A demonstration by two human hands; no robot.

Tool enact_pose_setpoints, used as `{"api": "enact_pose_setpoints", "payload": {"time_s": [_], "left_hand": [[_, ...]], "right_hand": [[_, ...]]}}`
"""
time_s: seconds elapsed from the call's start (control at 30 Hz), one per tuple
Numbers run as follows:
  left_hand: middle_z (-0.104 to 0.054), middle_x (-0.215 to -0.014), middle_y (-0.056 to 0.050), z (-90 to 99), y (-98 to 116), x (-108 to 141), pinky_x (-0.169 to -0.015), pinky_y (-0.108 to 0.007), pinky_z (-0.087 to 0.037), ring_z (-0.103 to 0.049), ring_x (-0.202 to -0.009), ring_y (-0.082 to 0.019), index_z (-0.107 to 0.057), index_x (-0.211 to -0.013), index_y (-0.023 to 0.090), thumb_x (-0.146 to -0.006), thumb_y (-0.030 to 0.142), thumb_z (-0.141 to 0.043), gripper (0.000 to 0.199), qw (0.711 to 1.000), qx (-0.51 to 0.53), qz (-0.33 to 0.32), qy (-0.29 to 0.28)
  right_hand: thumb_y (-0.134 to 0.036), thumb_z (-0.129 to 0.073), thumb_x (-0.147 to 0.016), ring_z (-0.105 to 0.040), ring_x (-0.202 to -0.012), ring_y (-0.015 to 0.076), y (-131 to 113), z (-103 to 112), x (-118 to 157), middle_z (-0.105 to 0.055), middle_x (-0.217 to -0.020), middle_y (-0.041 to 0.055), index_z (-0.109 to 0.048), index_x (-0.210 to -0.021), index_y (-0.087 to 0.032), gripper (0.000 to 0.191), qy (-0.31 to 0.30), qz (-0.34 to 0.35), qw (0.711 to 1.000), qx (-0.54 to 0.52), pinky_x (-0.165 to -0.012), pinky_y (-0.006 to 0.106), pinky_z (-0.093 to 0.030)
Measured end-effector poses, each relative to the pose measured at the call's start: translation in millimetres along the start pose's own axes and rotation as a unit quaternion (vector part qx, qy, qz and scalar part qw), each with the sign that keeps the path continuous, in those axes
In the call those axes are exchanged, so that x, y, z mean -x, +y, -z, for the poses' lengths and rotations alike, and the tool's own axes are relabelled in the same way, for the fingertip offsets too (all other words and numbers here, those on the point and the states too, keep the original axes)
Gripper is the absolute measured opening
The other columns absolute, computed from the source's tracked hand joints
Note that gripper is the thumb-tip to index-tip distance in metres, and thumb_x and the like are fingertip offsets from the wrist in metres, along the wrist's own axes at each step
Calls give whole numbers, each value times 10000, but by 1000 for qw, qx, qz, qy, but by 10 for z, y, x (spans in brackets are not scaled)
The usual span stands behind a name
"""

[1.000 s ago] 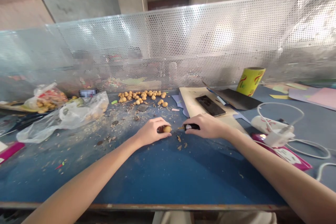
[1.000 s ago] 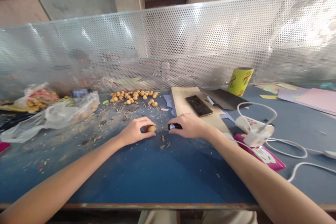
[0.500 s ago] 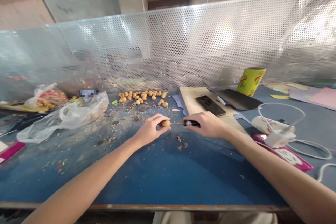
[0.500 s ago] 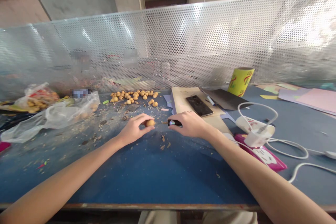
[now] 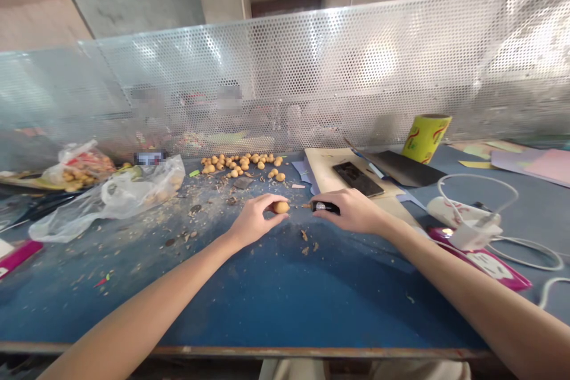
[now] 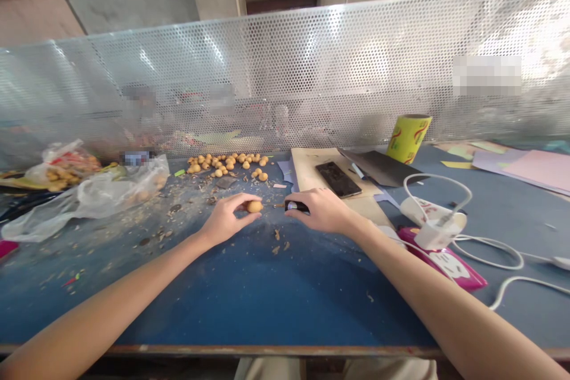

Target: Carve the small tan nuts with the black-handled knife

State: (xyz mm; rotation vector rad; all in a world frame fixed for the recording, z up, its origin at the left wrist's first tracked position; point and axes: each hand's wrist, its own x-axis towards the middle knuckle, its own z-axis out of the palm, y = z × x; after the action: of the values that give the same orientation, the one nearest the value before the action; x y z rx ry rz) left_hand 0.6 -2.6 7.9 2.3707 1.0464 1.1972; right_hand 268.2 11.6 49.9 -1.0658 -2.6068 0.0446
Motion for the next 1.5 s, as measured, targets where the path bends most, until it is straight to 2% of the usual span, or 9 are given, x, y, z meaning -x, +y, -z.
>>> {"api": "enact_pose_setpoints", "payload": {"time_s": [0.17, 0.27, 0.4, 0.83, 1.17, 1.5], "left_hand": [[-689, -1080, -60, -32, -17, 6, -885, -333, -567, -671, -989, -176, -588, -1101, 194, -844, 332, -660, 301, 992, 108, 71, -12], [-695, -1062, -65, -37, -30, 10, -853, -326, -572, -675, -977, -183, -580, -1088, 190, -850, 382, -649, 314, 989, 118, 86, -13], [-704, -1016, -60, -26, -20, 5, -824, -328, -575, -682, -942, -190, -585, -1079, 191, -844, 425, -647, 338, 991, 106, 81, -10], [-718, -992, -51, -27, -10, 13, -794, -289, -576, -691, -908, -169, -582, -1072, 187, -852, 407, -647, 318, 993, 89, 75, -9], [-729, -982, -59, -31, -19, 14, -779, -314, -590, -701, -894, -183, -578, -1042, 181, -839, 403, -664, 313, 993, 94, 65, -15], [-704, -1112, -51, -37, -70, 8, -842, -322, -596, -686, -955, -182, -670, -1154, 227, -841, 396, -664, 355, 998, 62, 32, 5]], "right_hand": [[-430, -488, -930, -660, -767, 194, 23, -17, -1, -741, -908, 35, -670, -1064, -258, 283, 6, -5, 1000, 9, -665, 267, -417], [-431, -499, -924, -663, -762, 190, 38, -40, -2, -742, -899, 30, -672, -1074, -261, 285, 22, -7, 1000, 10, -664, 265, -424], [-430, -512, -921, -672, -775, 193, 44, -58, -2, -744, -904, 25, -669, -1095, -267, 285, 34, 0, 999, 6, -673, 269, -436], [-416, -524, -920, -665, -749, 180, 49, -56, 5, -743, -895, 23, -670, -1080, -261, 265, 37, 7, 999, 10, -655, 266, -432], [-404, -525, -923, -664, -768, 176, 34, -56, 7, -740, -916, 10, -662, -1080, -276, 245, 17, 12, 1000, 8, -673, 261, -429], [-402, -527, -914, -637, -701, 163, 18, -46, 5, -737, -871, 12, -675, -1045, -268, 238, 26, 11, 1000, 5, -633, 253, -412]]}}
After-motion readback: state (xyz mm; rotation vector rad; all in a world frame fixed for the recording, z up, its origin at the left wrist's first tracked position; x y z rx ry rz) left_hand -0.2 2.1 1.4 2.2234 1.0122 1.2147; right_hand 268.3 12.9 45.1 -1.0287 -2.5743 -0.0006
